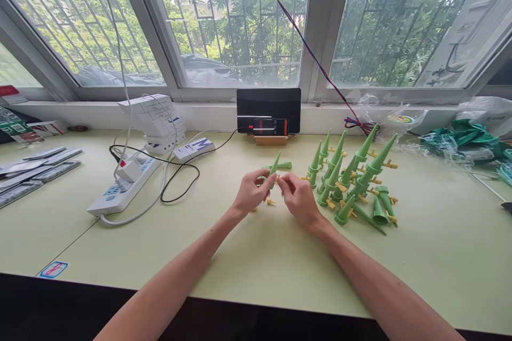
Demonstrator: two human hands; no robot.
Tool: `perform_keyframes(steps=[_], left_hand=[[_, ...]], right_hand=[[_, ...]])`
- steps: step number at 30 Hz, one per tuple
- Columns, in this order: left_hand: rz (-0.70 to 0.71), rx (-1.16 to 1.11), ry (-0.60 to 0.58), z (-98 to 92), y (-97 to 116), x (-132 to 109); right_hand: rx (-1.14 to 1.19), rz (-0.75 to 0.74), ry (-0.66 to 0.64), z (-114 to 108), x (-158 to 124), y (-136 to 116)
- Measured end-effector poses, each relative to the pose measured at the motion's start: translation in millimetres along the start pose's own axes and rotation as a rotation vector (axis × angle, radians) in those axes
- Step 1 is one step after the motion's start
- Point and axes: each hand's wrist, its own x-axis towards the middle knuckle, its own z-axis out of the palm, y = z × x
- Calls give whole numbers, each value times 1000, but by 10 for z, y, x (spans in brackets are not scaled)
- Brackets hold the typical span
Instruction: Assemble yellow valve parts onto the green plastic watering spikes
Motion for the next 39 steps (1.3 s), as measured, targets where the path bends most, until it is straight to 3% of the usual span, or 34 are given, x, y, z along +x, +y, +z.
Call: perform_keyframes(steps=[28, 39], left_hand=[[4, -19, -29, 12, 40, -16], [-16, -25, 48, 8, 25, 2]], right_hand=[[-104, -9, 1, 13, 11, 21], [-23, 0, 5, -7, -1, -38]])
